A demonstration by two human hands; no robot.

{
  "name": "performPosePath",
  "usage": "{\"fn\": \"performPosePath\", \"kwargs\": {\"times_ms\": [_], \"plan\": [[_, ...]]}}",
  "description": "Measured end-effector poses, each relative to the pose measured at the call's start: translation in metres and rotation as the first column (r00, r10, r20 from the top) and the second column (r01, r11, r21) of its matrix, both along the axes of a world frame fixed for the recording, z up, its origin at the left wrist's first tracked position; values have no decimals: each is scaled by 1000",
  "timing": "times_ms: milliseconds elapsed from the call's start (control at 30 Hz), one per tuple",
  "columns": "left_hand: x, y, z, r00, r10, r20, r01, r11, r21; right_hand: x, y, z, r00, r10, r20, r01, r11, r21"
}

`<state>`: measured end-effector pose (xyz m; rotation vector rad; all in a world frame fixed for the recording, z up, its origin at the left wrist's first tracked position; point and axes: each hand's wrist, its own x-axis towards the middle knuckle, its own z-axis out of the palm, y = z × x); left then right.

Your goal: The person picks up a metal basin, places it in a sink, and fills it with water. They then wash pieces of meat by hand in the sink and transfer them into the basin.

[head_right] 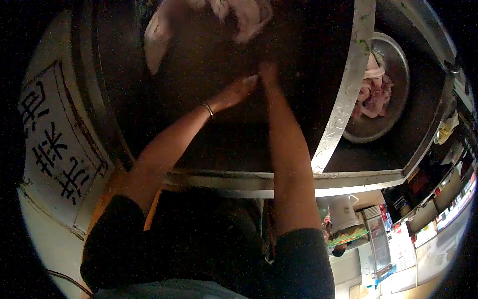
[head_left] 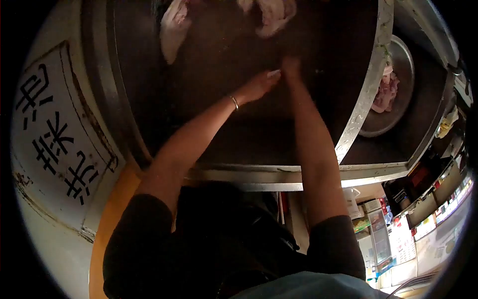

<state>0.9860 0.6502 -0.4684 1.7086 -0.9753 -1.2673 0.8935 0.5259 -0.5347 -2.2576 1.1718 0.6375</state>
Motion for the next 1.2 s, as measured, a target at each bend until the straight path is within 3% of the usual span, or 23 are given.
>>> {"fn": "performPosePath", "kwargs": {"times_ms": [33, 100, 133, 167, 200, 233, 300, 433, 500, 567, 633, 700, 767, 833, 900, 933, 967, 1033, 1067, 1100, 1133, 1167, 1200], "plan": [[5, -3, -5, 906, 134, -401, -68, 982, 175, -5, -5, 1, 999, 52, -5, -52, 995, -86], [17, -2, -7, 646, 308, -698, -65, 934, 352, -4, -11, 4, 991, 134, -13, -133, 967, -218], [32, -4, 8, 703, 313, -639, -37, 913, 406, 0, -13, 9, 987, 162, -16, -161, 952, -262], [39, -3, 10, 730, 315, -606, -28, 900, 434, 2, -8, 14, 950, -73, 302, 105, 990, -93], [45, -2, 11, 755, 316, -574, -20, 887, 462, 4, -3, 20, 772, -336, 539, 305, 941, 149], [46, 0, -1, 730, 346, -590, -21, 874, 486, 6, 11, 29, 774, -334, 538, 301, 942, 150], [42, 4, -11, 702, 372, -607, -16, 861, 508, 11, 40, 42, 560, -568, 604, 176, 793, 583], [43, 8, -2, 636, 396, -663, -47, 877, 479, 27, 41, 49, 563, -593, 576, 272, 791, 548], [48, 4, 4, 601, 339, -724, 8, 903, 429, 29, 32, 50, 740, -455, 495, 303, 883, 358], [54, -3, 10, 672, 147, -726, 220, 896, 385, 28, 23, 49, 783, -412, 466, 303, 907, 292], [61, -10, 26, 693, 85, -716, 228, 916, 330, 20, 9, 30, 828, -364, 427, 309, 931, 196], [62, -15, 29, 714, 23, -699, 220, 941, 256, 8, -1, 6, 910, -173, 375, 211, 976, -61], [61, -20, 37, 752, 18, -658, 211, 940, 267, 11, -4, 35, 901, -248, 357, 285, 957, -53], [62, -22, 32, 782, -4, -623, 226, 934, 277, 19, 5, 51, 800, -452, 395, 450, 887, 103], [55, 2, -21, 830, 53, -555, 97, 967, 237, 20, 18, 55, 827, -240, 508, 182, 970, 161], [53, 15, -42, 828, 43, -560, 104, 968, 228, 18, 27, 64, 793, -248, 556, 83, 949, 305], [55, 28, -59, 934, -28, -357, 121, 962, 243, 20, 31, 71, 754, -264, 601, -30, 900, 434], [55, 27, -45, 985, -108, -135, 140, 956, 256, 19, 39, 56, 781, -169, 601, -128, 898, 420], [58, 14, -8, 960, -50, -277, 132, 948, 288, 16, 42, 48, 797, -71, 600, -232, 881, 413], [60, 5, 13, 912, 15, -409, 129, 938, 322, 14, 40, 43, 797, -71, 600, -229, 883, 409], [61, 3, 11, 912, 12, -409, 131, 938, 320, 13, 36, 38, 851, -188, 490, -117, 843, 526], [65, 2, 6, 942, -17, -336, 149, 917, 370, 11, 35, 32, 883, -297, 364, 5, 780, 625], [70, 3, 0, 964, -49, -261, 160, 891, 425, 12, 31, 41, 882, -301, 364, 6, 778, 628]]}}
